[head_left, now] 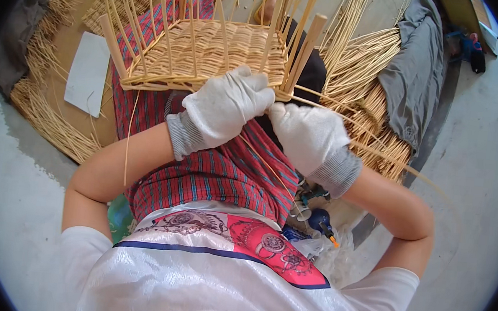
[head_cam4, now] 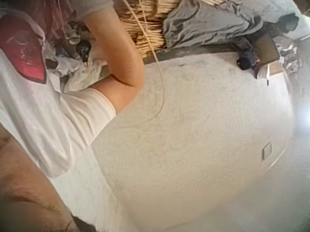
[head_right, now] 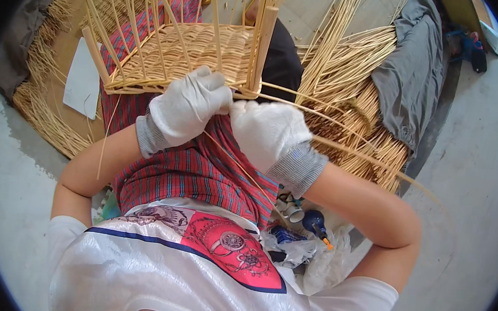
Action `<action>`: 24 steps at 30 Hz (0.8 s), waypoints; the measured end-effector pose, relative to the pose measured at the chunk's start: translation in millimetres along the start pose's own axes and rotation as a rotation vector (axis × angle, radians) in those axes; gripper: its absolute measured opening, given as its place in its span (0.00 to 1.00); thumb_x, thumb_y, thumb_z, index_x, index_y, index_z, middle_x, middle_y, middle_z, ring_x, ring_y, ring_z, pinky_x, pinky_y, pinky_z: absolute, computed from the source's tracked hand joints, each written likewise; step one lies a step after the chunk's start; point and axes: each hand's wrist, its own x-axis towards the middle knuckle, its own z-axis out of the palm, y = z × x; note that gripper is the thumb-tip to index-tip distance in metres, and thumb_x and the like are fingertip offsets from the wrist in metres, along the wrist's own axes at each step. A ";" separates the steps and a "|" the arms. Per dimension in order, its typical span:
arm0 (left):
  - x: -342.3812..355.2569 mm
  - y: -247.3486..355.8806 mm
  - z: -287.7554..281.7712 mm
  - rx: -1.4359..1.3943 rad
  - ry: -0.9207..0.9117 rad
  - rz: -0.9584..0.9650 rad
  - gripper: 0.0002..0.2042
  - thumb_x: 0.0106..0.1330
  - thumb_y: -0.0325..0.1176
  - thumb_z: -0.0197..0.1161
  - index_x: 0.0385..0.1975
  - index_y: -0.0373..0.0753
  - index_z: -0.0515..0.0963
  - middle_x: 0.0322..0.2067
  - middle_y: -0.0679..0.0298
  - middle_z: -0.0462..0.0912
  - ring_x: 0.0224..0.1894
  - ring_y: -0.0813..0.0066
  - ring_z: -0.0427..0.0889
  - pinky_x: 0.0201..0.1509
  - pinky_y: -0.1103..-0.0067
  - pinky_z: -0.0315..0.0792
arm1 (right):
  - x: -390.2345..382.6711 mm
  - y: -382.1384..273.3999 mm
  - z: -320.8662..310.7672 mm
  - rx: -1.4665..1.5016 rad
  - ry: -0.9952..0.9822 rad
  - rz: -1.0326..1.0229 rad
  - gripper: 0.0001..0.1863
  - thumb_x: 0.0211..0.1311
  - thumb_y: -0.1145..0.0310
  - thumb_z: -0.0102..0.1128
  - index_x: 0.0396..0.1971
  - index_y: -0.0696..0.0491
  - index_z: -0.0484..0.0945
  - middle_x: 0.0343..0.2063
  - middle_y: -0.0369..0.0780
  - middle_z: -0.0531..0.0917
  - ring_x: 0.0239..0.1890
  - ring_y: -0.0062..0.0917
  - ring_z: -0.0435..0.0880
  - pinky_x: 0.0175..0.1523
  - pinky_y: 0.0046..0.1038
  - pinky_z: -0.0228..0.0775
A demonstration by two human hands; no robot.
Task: The person is weaving a wicker basket using long straw-like materials and a wooden frame.
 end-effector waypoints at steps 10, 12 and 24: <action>4.5 15.3 24.9 -0.120 0.431 -0.266 0.08 0.57 0.23 0.72 0.32 0.38 0.78 0.29 0.59 0.77 0.36 0.56 0.79 0.39 0.65 0.73 | 12.1 88.0 -29.3 0.407 0.051 0.099 0.11 0.61 0.61 0.69 0.39 0.50 0.87 0.30 0.41 0.87 0.37 0.36 0.87 0.43 0.35 0.79; 1.5 16.4 23.8 -0.089 0.410 -0.268 0.08 0.58 0.23 0.72 0.33 0.38 0.80 0.30 0.59 0.78 0.38 0.57 0.80 0.39 0.66 0.74 | 16.9 98.2 -2.1 0.362 0.233 0.041 0.09 0.58 0.65 0.71 0.38 0.51 0.88 0.31 0.40 0.87 0.37 0.35 0.86 0.44 0.33 0.79; 47.5 26.7 16.1 -0.365 0.194 -0.598 0.13 0.76 0.37 0.59 0.48 0.33 0.72 0.33 0.43 0.83 0.37 0.41 0.84 0.40 0.59 0.76 | 7.7 97.9 26.0 0.912 0.014 0.179 0.09 0.61 0.64 0.71 0.36 0.53 0.86 0.31 0.40 0.90 0.35 0.27 0.90 0.43 0.27 0.80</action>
